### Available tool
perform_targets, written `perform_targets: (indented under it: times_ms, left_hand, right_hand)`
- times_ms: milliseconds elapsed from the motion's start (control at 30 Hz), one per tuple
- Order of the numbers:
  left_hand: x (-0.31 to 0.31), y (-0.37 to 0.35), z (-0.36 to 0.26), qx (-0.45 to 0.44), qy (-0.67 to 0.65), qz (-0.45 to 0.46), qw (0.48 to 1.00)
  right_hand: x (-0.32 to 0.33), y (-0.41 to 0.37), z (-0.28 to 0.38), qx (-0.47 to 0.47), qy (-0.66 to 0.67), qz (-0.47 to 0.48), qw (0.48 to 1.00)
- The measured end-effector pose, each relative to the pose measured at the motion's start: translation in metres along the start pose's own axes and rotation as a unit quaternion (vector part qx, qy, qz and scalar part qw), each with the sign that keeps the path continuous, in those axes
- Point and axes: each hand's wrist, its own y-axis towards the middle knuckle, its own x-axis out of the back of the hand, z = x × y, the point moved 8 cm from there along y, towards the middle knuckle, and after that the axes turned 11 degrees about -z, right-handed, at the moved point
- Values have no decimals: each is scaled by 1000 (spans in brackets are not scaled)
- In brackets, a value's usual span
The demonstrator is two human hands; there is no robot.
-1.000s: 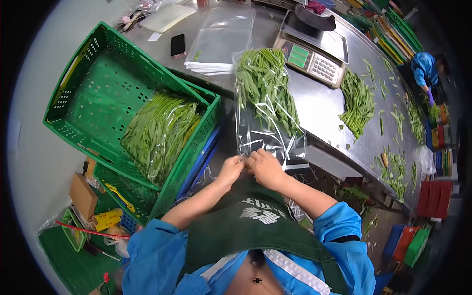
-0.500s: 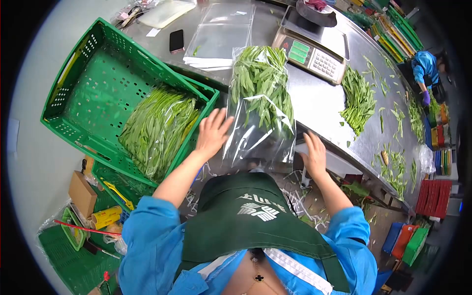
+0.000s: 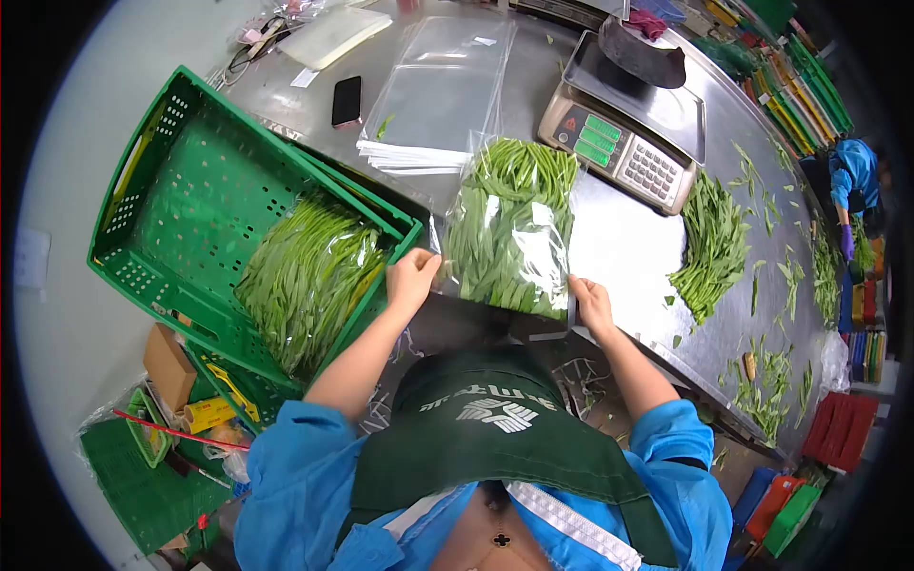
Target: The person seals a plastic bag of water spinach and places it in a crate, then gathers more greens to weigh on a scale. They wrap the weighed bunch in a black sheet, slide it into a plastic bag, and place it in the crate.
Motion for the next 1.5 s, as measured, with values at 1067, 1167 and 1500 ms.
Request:
perform_targets:
  times_ms: [1067,1167,1500]
  left_hand:
    - [125,9,-65,29,-531,134,836]
    - [274,-8,-47,-46,-368,-173,913]
    - [354,19,91,-111,145,-260,948]
  right_hand:
    - [-171,-28,246,285,89,301,906]
    - [-206,-2,268,343,-12,61,937]
    - [-224,-22,173,362,-210,84,904]
